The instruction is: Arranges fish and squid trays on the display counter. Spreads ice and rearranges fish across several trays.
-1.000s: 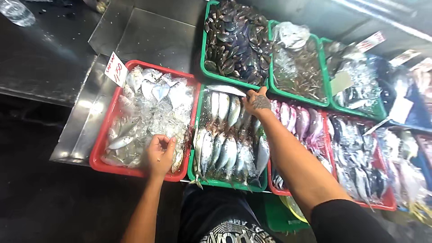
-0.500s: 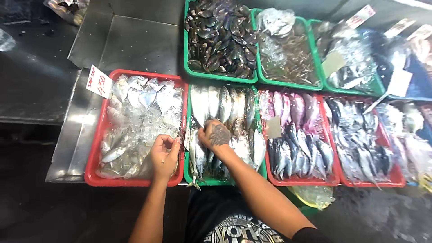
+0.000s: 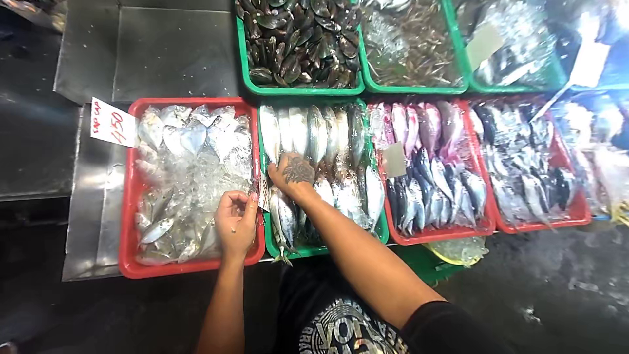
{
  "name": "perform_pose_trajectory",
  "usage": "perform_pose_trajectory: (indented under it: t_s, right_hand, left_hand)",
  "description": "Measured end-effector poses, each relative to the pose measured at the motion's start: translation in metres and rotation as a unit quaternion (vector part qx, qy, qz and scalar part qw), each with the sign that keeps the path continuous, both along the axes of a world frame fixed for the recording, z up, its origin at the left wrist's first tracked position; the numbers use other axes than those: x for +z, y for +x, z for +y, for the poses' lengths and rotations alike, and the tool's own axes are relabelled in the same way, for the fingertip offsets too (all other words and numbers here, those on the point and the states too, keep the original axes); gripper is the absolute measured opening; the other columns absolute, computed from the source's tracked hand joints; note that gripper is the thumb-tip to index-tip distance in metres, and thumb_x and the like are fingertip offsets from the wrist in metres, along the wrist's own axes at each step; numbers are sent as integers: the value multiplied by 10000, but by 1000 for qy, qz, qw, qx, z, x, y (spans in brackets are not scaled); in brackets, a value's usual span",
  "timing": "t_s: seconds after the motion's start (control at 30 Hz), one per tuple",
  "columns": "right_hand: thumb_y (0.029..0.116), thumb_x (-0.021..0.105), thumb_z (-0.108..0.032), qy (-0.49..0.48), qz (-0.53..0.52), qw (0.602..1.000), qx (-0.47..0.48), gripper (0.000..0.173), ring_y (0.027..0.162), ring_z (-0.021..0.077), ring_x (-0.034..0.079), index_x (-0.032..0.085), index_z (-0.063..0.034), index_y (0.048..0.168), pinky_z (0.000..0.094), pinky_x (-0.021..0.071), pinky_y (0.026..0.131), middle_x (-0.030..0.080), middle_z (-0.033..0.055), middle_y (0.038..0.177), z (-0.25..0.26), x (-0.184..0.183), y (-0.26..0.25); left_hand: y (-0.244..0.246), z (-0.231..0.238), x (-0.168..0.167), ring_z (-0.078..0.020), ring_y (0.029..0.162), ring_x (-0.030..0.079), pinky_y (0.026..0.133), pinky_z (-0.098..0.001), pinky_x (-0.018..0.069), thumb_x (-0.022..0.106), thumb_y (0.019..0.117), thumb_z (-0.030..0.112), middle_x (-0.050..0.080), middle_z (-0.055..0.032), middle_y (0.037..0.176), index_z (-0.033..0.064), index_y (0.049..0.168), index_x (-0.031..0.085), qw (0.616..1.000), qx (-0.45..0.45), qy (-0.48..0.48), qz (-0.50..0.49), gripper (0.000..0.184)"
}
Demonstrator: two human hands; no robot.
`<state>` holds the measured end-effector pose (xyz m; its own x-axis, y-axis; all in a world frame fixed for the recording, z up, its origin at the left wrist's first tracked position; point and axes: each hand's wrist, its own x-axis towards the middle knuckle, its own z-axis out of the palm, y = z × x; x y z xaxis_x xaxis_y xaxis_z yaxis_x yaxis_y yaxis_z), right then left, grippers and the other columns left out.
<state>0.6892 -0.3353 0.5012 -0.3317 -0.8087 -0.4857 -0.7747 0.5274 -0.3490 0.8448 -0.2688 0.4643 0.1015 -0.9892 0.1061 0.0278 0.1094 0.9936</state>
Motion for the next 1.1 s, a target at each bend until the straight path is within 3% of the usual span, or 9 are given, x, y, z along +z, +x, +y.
perform_pose_trajectory:
  t_s: [0.1, 0.2, 0.4, 0.5, 0.63, 0.77, 0.83, 0.97, 1.1]
  right_hand:
    - [975, 582, -405, 18, -30, 999, -26, 390, 901, 385, 694, 673, -29, 921, 604, 531, 699, 694, 215, 938, -7, -7, -3]
    - [946, 638, -419, 89, -55, 994, -42, 378, 1029, 369, 674, 714, -53, 997, 619, 526, 826, 698, 197, 1070, -22, -7, -10]
    - [959, 683, -389, 49, -146, 987, -53, 373, 902, 375, 655, 716, -35, 850, 633, 502, 786, 686, 198, 910, -1, -9, -34]
    - [964, 667, -367, -24, -70, 997, -23, 344, 818, 378, 663, 671, -56, 815, 610, 517, 678, 665, 188, 834, 28, 0, -28]
    - [998, 574, -294, -43, 95, 994, 37, 281, 903, 402, 704, 673, -33, 963, 588, 541, 664, 700, 212, 957, 39, 11, -5]
    - [975, 555, -137, -99, 167, 979, 65, 188, 826, 409, 701, 642, 28, 950, 552, 535, 604, 673, 238, 921, 40, 23, 11]
    - [983, 543, -168, -84, 181, 978, 59, 214, 825, 402, 704, 638, 20, 944, 550, 531, 608, 675, 234, 916, 38, 31, 9]
    - [966, 577, -350, 49, 115, 992, 27, 320, 965, 366, 705, 690, -52, 938, 573, 543, 719, 714, 186, 995, 23, 38, -7]
    - [986, 536, -365, 53, 83, 995, 16, 371, 947, 359, 704, 675, -37, 882, 564, 540, 713, 706, 191, 965, 29, 26, -12]
  left_hand:
    - [3, -1, 1, -100, 655, 632, 603, -243, 560, 694, 896, 20, 643, -5, 756, 60, 910, 596, 1000, 4, 5, -8, 106]
    - [5, -3, 1, -97, 659, 635, 612, -244, 564, 687, 897, 12, 644, 1, 761, 67, 924, 591, 1000, 2, 5, -6, 114]
    - [13, -3, -1, -112, 640, 634, 612, -268, 582, 690, 902, 11, 638, -7, 762, 68, 925, 588, 1000, 13, 7, 2, 119]
    - [17, -3, 0, -111, 639, 633, 617, -268, 583, 692, 904, 10, 636, -5, 756, 71, 921, 585, 1000, 9, 5, 2, 125]
    - [19, -1, 1, -100, 623, 623, 603, -260, 577, 690, 911, 23, 626, 13, 750, 91, 924, 585, 1000, 8, 8, -9, 125]
    - [22, 2, 3, -111, 625, 623, 607, -271, 581, 687, 918, 28, 624, 6, 763, 93, 933, 592, 1000, 4, 9, -15, 116]
    - [25, 3, 4, -114, 628, 624, 608, -275, 582, 692, 918, 30, 628, 3, 771, 91, 936, 592, 1000, 4, 10, -15, 119]
    - [25, 7, -2, -117, 620, 617, 598, -277, 576, 687, 920, 28, 618, -3, 760, 88, 933, 587, 1000, 4, 16, -19, 118]
    - [22, 8, 0, -104, 623, 617, 600, -265, 575, 686, 913, 19, 619, 7, 755, 92, 922, 584, 1000, 1, 18, -14, 126]
